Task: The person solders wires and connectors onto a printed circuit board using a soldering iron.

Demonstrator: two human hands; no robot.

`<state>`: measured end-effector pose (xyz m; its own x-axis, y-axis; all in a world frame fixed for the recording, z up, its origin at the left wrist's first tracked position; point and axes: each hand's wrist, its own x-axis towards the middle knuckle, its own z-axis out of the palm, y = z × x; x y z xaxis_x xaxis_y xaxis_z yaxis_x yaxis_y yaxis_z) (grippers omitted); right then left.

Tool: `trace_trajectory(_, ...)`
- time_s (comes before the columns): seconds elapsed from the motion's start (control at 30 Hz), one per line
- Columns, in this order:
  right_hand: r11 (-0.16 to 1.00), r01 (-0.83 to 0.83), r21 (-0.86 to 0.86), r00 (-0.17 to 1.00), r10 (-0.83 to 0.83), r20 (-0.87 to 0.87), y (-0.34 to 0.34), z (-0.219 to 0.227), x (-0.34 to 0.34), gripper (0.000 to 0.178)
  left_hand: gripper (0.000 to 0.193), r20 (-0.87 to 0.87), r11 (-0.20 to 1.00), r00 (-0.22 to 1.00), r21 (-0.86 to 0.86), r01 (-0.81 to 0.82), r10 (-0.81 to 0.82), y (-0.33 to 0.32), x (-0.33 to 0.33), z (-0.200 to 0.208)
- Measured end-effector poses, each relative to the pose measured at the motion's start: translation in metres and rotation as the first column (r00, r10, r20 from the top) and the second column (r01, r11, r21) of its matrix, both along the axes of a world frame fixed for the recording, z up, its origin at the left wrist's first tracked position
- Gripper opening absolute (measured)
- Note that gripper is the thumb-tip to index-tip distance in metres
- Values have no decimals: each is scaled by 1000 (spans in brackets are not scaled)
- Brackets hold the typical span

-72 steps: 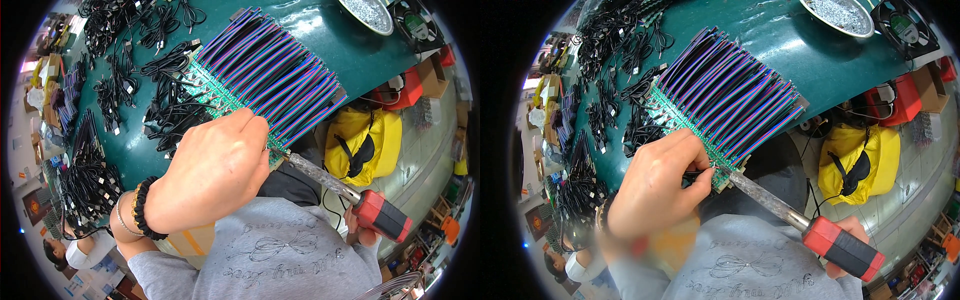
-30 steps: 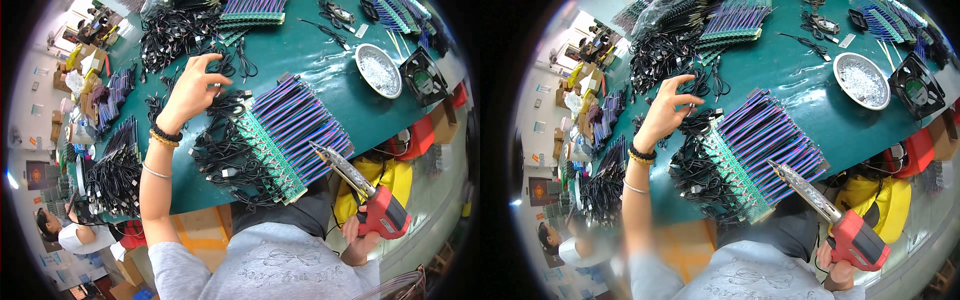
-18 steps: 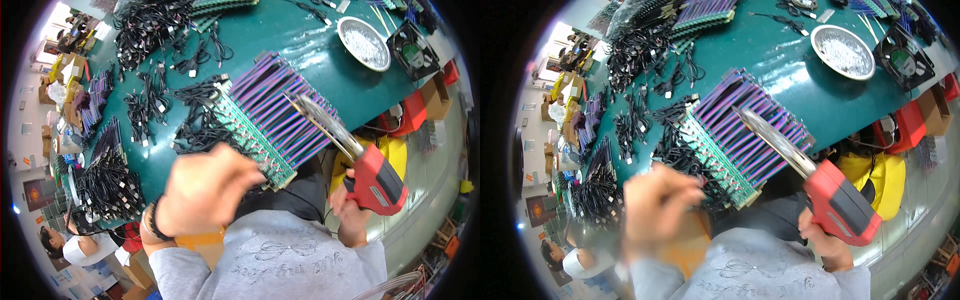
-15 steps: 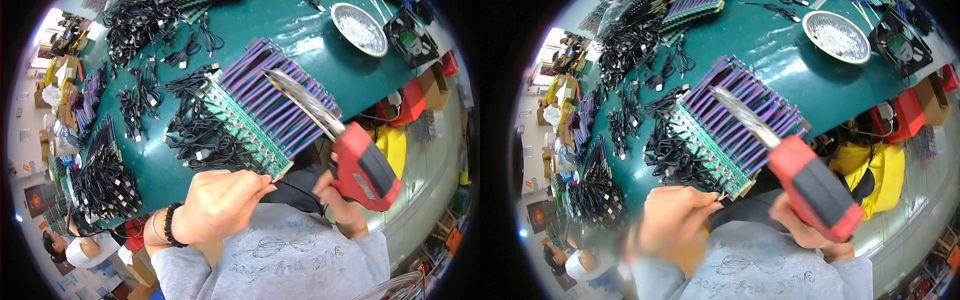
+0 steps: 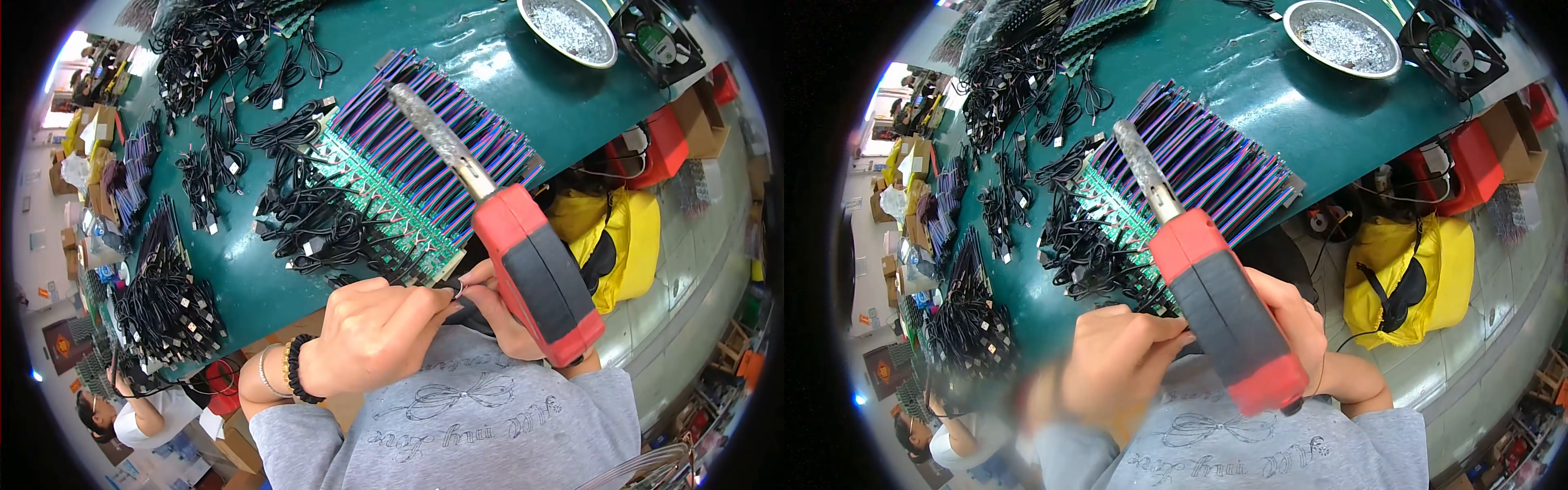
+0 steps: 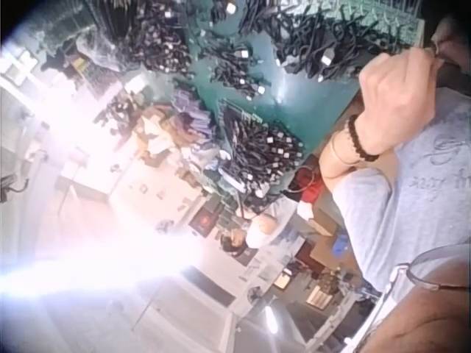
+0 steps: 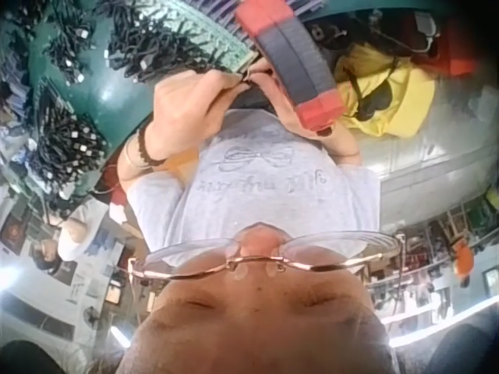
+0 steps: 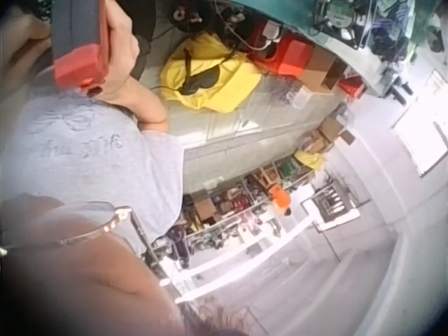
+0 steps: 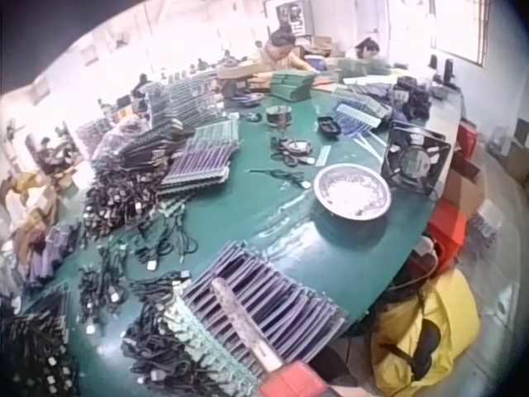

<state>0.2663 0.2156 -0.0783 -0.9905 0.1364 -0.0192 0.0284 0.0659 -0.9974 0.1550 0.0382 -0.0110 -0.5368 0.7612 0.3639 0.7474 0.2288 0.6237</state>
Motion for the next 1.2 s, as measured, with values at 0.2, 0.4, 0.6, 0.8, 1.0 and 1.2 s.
trace_trajectory(0.2,958,-66,278,972,124,-198,13,-2,-1,55,15,-4,999,1000,-46,-25,25,0,-6,11)
trace_trajectory(0.4,938,-135,319,971,189,-146,27,13,1,58,20,-145,991,989,-137,7,-27,-4,-31,21)
trace_trajectory(0.6,982,-160,-98,950,126,-287,76,-24,67,78,18,-2,953,978,-225,202,-208,1,-63,14)
trace_trajectory(0.8,968,-48,-245,975,-8,-223,61,10,91,89,15,-3,910,962,-323,258,-274,10,-71,21)
trace_trajectory(1.0,968,108,-228,981,-141,-132,67,6,127,53,16,-58,882,948,-388,268,-313,13,-68,27)
trace_trajectory(1.2,959,194,-207,979,-204,-24,66,-7,156,43,17,-64,874,935,-380,302,-350,13,-69,25)
